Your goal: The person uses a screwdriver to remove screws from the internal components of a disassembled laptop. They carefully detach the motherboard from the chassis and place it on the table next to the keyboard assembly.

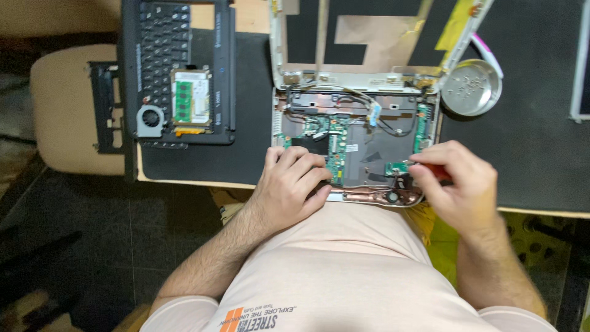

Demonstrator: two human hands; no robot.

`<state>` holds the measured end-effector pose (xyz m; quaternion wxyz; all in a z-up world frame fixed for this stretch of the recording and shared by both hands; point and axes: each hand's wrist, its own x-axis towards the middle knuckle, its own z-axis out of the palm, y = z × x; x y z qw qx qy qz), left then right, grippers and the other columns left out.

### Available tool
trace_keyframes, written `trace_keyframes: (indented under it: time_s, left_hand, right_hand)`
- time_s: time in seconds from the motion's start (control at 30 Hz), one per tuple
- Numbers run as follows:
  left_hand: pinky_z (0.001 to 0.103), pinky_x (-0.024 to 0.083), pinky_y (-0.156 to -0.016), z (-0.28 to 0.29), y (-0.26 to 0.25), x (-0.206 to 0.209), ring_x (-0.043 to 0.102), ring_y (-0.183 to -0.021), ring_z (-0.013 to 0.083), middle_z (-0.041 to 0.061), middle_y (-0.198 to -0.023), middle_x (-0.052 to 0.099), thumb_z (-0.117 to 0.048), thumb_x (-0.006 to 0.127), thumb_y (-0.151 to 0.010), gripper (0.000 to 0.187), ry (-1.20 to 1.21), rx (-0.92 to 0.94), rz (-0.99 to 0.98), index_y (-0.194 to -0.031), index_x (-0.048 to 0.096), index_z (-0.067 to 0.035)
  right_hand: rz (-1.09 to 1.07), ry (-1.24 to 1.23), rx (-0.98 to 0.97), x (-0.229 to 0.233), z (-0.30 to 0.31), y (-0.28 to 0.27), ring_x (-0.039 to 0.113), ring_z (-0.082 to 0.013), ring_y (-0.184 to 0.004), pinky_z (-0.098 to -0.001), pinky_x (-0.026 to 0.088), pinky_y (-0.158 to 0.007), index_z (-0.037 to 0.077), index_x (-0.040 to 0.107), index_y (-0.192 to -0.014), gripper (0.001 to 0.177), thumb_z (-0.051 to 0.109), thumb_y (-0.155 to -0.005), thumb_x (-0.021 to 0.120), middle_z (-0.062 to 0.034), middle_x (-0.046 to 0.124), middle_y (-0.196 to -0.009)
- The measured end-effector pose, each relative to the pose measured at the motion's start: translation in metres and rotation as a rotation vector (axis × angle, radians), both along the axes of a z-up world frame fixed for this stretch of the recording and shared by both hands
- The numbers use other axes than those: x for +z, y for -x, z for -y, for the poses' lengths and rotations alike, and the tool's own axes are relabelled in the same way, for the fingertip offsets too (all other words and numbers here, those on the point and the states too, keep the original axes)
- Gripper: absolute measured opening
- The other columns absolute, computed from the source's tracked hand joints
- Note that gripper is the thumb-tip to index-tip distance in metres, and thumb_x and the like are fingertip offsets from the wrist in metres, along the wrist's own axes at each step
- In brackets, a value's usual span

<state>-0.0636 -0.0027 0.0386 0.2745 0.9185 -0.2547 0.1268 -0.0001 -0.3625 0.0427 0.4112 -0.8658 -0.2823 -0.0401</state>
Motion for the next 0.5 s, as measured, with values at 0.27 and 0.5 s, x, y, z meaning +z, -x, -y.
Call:
trace_keyframes:
  time_s: [0.27, 0.5]
  left_hand:
    - [0.052, 0.045, -0.094, 0.067, -0.034, 0.013, 0.066, -0.112, 0.0308, 0.006, -0.121, 0.078, -0.028, 0.086, -0.114, 0.016, -0.028, -0.166, -0.018, -0.116, 0.080, -0.014]
    - [0.052, 0.051, -0.083, 0.116, -0.055, -0.012, 0.064, -0.105, 0.0341, 0.010, -0.116, 0.074, -0.022, 0.087, -0.110, 0.015, -0.073, -0.191, -0.023, -0.113, 0.079, -0.010]
  right_hand:
    - [-0.005, 0.269, 0.047, 0.011, 0.041, 0.009, 0.081, -0.0230, -0.095, -0.0377, 0.062, -0.089, 0.007, 0.086, -0.116, 0.006, 0.012, -0.113, 0.087, -0.0069, 0.086, -0.109]
    - [0.239, 0.428, 0.067, 0.000, 0.048, 0.007, 0.078, -0.0238, -0.090, -0.0395, 0.062, -0.079, 0.013, 0.087, -0.117, 0.010, 0.022, -0.116, 0.090, -0.0028, 0.081, -0.110]
